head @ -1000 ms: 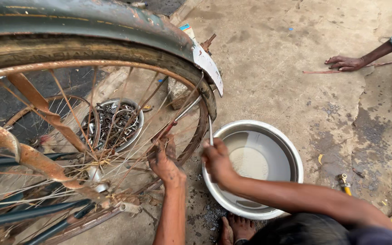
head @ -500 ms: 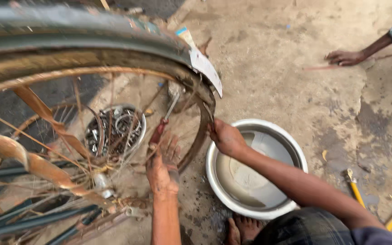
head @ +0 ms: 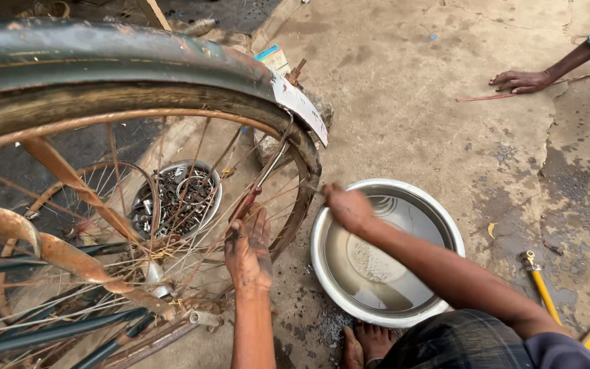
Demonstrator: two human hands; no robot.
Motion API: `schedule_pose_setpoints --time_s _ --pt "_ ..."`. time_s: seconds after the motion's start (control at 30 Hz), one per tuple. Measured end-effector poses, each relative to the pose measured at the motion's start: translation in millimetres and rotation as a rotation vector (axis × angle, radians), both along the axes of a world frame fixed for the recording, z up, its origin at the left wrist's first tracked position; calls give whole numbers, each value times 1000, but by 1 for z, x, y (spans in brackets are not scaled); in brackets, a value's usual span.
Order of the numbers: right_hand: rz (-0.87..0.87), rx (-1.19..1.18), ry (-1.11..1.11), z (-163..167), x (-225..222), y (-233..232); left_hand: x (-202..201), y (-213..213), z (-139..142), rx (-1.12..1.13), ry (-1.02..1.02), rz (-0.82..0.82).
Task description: The person uses a screwdriver to pry the tire bead off the rim and then removes the inner tube from the bicycle wheel. They place the removed inner tube into a metal bowl of water.
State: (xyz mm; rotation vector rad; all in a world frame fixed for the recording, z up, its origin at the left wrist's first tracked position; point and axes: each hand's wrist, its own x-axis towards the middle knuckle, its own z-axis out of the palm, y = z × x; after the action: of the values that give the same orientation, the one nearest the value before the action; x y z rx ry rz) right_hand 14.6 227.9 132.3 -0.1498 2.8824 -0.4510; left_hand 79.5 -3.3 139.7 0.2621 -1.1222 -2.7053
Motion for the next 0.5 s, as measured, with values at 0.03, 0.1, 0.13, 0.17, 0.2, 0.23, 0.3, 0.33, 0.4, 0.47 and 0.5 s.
schedule_pose_setpoints --time_s 0.03,0.1,0.13,0.17,0.2,0.23,0.3,0.33,0.4,0.47,0.5 --pt "-11 -24 69 -8 -5 17 0 1 -3 2 1 -4" --pt "32 -29 137 -26 -13 41 -2 3 -10 -5 10 -8" --pt "85 -4 139 -35 -15 48 -3 4 -15 -8 22 -9" --pt "136 24 143 -42 -16 54 -5 7 -20 -8 34 -12" --pt "149 -96 129 -49 -16 58 -8 10 -25 12 10 20" --pt "163 -218 112 -55 -14 60 -11 14 -30 32 -17 54" --pt "146 -355 60 -58 -7 67 -18 23 -38 53 -49 143" --pt "118 -367 19 -61 -2 73 -21 27 -41 59 -59 200" --pt "77 -283 -109 -64 10 87 -25 36 -43 63 -121 282" --pt "61 -12 -234 -69 27 102 -29 44 -41 58 -227 328" --pt "61 165 -275 -74 37 108 -30 47 -41 41 -205 367"
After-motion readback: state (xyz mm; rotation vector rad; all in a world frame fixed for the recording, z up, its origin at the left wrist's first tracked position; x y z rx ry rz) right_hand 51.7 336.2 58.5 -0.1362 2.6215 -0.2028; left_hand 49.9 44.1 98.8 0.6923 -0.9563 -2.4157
